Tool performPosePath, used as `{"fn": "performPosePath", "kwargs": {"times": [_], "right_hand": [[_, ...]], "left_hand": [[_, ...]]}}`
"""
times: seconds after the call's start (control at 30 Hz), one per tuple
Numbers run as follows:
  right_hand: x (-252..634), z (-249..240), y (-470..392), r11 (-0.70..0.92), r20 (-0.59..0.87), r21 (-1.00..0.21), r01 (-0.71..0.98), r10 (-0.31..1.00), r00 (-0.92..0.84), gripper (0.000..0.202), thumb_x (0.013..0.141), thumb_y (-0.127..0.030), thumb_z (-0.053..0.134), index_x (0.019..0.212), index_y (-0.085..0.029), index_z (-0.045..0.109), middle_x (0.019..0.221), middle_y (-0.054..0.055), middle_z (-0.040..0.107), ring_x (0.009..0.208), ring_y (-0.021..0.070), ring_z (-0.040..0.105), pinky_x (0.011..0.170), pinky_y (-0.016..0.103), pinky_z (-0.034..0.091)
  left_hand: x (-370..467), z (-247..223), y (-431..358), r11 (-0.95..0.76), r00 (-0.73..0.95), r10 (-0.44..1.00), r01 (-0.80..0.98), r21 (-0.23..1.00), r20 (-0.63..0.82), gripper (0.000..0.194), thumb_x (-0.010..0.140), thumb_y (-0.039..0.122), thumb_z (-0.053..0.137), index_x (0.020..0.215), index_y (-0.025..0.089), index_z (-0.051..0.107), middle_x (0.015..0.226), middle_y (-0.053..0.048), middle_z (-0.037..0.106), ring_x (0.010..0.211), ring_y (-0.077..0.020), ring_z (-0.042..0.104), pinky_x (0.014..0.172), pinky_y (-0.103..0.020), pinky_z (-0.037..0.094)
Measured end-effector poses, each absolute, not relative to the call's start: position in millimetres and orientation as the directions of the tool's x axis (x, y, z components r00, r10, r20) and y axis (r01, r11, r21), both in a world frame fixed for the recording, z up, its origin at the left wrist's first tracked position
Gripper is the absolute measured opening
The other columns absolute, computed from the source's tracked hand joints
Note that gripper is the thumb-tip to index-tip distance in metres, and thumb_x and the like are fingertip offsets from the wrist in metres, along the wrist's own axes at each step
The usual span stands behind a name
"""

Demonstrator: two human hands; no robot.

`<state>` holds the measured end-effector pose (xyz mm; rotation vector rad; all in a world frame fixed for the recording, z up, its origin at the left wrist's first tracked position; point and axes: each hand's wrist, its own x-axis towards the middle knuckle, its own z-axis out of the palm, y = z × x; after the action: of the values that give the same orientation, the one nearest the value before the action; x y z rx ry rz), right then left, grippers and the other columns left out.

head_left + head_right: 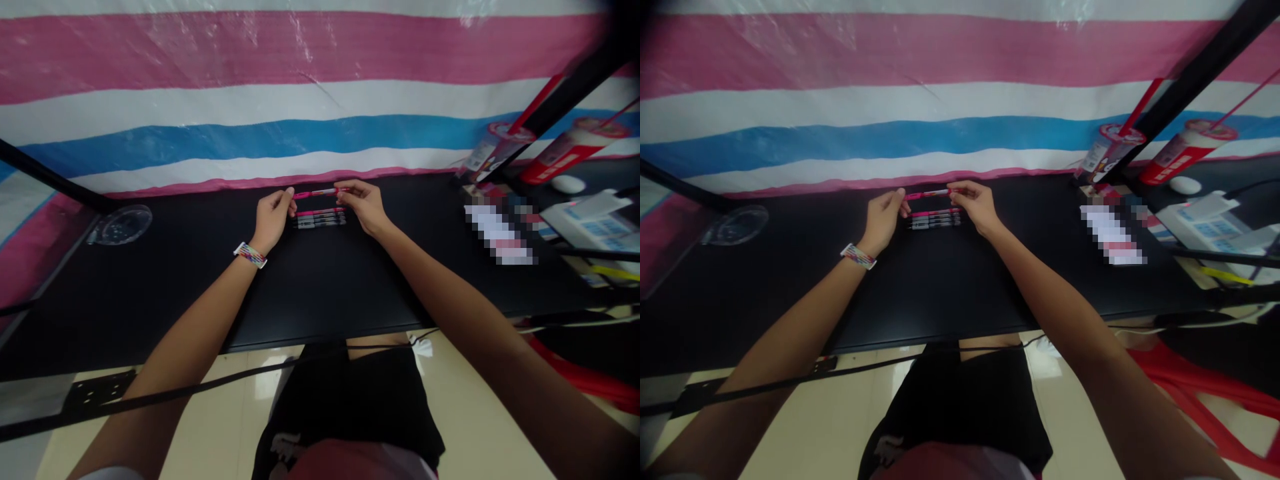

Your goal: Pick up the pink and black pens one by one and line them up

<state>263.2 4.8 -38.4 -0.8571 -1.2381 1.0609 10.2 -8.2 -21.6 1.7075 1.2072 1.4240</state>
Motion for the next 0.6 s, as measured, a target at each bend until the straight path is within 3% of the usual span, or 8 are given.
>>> {"fn": "performPosePath", "kwargs": {"times": [0.13, 0.37, 0.5, 0.6], "right_hand": [[262.6, -37.4, 5.0, 0.288, 0.289, -0.949, -0.126, 0.957, 0.016, 0.022, 0.078, -0.030, 0.089, 0.100, -0.027, 0.087, 0.096, 0.004, 0.081, 0.091, 0.0251, 0.075, 0.098, 0.051, 0.066], [260.7, -36.1, 6.5, 0.286, 0.288, -0.948, -0.141, 0.958, 0.010, 0.023, 0.075, -0.031, 0.089, 0.098, -0.027, 0.086, 0.095, 0.003, 0.081, 0.090, 0.0242, 0.073, 0.098, 0.050, 0.064], [261.6, -36.3, 7.5, 0.263, 0.261, -0.946, -0.192, 0.965, 0.036, 0.022, 0.072, -0.029, 0.089, 0.095, -0.028, 0.087, 0.087, 0.001, 0.079, 0.077, 0.0193, 0.068, 0.085, 0.043, 0.062], [263.0, -35.6, 7.3, 0.240, 0.231, -0.942, -0.235, 0.971, 0.068, 0.021, 0.072, -0.028, 0.089, 0.092, -0.027, 0.087, 0.079, -0.001, 0.075, 0.070, 0.0160, 0.063, 0.075, 0.038, 0.058]], "left_hand": [[10.2, -19.9, -10.1, -0.360, -0.010, 0.924, 0.319, 0.877, 0.383, 0.069, 0.112, 0.061, 0.060, 0.055, 0.022, 0.064, 0.046, 0.001, 0.051, 0.046, -0.0112, 0.048, 0.055, -0.031, 0.038], [10.2, -23.5, -6.1, -0.320, -0.033, 0.939, 0.277, 0.906, 0.342, 0.078, 0.109, 0.068, 0.061, 0.045, 0.023, 0.051, 0.040, 0.000, 0.045, 0.053, -0.0145, 0.061, 0.059, -0.029, 0.044], [8.0, -24.6, -3.9, -0.343, -0.049, 0.930, 0.245, 0.907, 0.365, 0.064, 0.109, 0.057, 0.066, 0.056, 0.022, 0.061, 0.053, -0.001, 0.058, 0.053, -0.0124, 0.054, 0.061, -0.029, 0.045], [7.6, -24.0, -3.8, -0.376, -0.036, 0.921, 0.179, 0.909, 0.388, 0.042, 0.105, 0.042, 0.073, 0.069, 0.022, 0.068, 0.067, -0.001, 0.065, 0.064, -0.0134, 0.060, 0.071, -0.030, 0.050]]}}
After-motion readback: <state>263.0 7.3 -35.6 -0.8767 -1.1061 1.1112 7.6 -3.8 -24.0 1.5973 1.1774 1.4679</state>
